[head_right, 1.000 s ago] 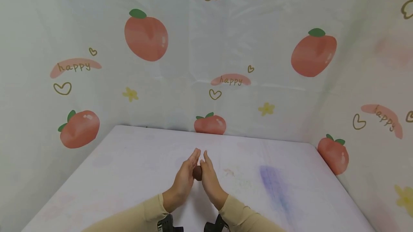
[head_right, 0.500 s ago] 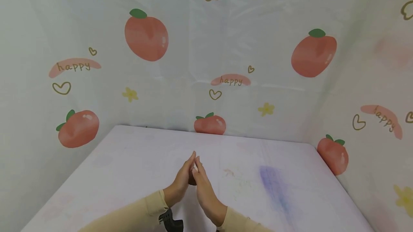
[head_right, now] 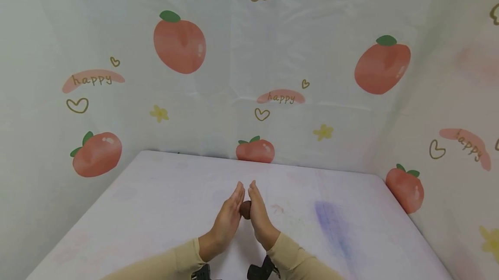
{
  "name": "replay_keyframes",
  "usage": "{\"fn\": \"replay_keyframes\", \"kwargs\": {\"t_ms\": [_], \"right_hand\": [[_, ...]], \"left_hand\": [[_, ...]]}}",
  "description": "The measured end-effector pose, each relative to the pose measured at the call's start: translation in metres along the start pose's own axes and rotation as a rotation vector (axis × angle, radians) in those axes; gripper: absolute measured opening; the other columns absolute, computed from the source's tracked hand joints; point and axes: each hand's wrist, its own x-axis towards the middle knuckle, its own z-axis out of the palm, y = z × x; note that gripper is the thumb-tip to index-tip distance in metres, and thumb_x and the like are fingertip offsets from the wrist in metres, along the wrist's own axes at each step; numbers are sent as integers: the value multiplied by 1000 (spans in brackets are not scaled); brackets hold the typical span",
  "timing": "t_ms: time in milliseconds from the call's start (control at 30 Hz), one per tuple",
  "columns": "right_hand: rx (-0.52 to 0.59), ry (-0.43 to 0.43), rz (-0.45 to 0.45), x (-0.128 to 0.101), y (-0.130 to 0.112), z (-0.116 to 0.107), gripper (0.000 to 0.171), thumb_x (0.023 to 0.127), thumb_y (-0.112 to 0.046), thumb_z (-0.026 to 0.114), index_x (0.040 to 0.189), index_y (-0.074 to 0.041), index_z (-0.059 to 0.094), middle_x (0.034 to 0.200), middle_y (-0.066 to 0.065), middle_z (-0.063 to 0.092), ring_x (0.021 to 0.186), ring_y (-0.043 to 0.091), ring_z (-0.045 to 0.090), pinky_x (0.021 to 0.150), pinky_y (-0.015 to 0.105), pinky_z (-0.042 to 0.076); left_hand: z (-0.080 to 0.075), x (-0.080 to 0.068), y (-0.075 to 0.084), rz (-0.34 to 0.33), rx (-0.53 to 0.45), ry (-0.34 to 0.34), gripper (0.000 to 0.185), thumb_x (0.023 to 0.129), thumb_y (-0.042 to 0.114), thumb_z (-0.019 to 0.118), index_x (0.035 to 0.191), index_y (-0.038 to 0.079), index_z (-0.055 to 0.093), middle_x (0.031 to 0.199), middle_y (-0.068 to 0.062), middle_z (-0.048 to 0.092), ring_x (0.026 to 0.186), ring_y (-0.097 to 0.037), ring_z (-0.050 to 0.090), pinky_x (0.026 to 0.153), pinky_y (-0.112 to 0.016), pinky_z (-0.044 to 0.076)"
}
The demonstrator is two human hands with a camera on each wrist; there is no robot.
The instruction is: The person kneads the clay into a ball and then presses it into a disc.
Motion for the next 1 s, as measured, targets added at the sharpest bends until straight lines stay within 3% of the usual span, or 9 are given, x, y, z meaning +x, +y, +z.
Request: {"fn": "replay_keyframes", "kwargs": {"t_ms": [200,367,533,700,867,1000], "right_hand": [[-30,-121,3,-20,7,11,61,107,-29,25,152,6,4,161,22,-1,147,39,-8,116,61,2],[-29,-181,-29,-37,-1,19,62,107,-32,28,154,2,4,161,20,1,147,38,-8,115,63,2],[1,-142,-114,-31,-11,12,61,107,-32,26,155,-1,5,162,14,3,149,32,-7,117,58,-2],[-25,-45,-165,-10,-13,-1,59,107,-32,26,156,-5,6,163,12,8,150,27,-4,119,55,-1],[-38,4,-96,1,-3,-5,58,107,-31,25,155,-3,8,163,12,2,150,31,-6,119,55,-2],[-70,-39,-17,-5,9,4,60,107,-32,24,154,2,8,162,16,1,149,36,-5,118,58,-1]], "left_hand": [[-14,11,-2,-45,-3,154,68,104,50,14,155,12,-9,163,-11,-9,150,-30,-8,119,-53,-4],[-21,16,-16,-115,60,215,77,100,61,20,156,15,-6,163,-7,-14,149,-33,-10,115,-61,-9],[-15,12,-26,-161,65,134,71,102,57,17,157,14,2,161,-8,-17,147,-33,-18,112,-65,-12],[-3,3,-23,-124,45,31,67,105,47,12,155,5,-1,161,-15,-14,147,-33,-16,117,-59,-5],[3,-1,-12,-48,36,-24,64,106,41,10,154,2,-6,161,-15,-13,147,-33,-14,117,-58,-5],[-5,5,-7,0,46,34,63,106,40,12,154,4,-4,162,-11,-11,148,-29,-15,118,-56,-6]]}}
